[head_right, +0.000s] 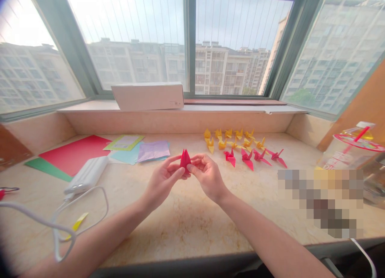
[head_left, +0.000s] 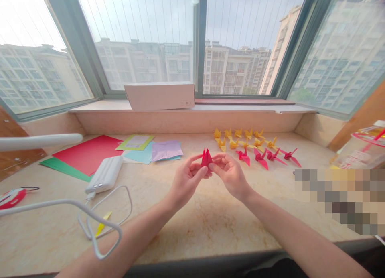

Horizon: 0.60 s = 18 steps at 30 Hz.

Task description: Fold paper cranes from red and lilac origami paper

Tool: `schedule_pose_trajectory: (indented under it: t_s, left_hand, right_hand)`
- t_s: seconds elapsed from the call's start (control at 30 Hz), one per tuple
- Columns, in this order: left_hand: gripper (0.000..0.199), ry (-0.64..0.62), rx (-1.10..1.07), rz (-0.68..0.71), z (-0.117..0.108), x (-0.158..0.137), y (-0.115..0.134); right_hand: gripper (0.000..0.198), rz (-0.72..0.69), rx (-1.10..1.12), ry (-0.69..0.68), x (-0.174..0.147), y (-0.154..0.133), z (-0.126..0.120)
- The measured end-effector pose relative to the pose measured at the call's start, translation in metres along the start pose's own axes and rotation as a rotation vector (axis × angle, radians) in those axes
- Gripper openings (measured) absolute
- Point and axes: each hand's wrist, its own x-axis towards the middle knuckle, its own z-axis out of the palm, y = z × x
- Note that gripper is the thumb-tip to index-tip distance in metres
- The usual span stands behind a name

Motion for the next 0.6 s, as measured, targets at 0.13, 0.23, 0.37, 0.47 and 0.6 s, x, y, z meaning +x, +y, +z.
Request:
schedule_pose_trajectory:
  t_s: [0.13,0.23,0.37,0.47,0.6]
  left_hand:
    - [0.043,-0.027,0.001,0.05,0.0006,-0.0009,-0.0003]
    - [0.034,-0.044,0.018,0.077,-0.0002,-0.001,-0.0021]
    - [0.033,-0.066,0.019,0.084,-0.0013,-0.0007,-0.0046]
    - [0.032,-0.079,0.018,0.094,-0.0017,-0.0006,-0.0057]
    - [0.029,-0.08,0.024,0.103,-0.0021,-0.0004,-0.0063]
  right_hand:
    - [0.028,0.022,0.01,-0.027,0.0006,-0.0042,-0.0021]
    - [0.029,0.017,0.011,-0.052,0.0009,-0.0062,-0.0032]
    - [0.033,0.012,0.02,-0.085,0.0018,-0.0049,-0.0048]
    - [0.028,0.005,0.024,-0.1,0.0019,-0.0033,-0.0058]
    - [0.012,-0.052,0.007,-0.138,0.0,-0.007,-0.0053]
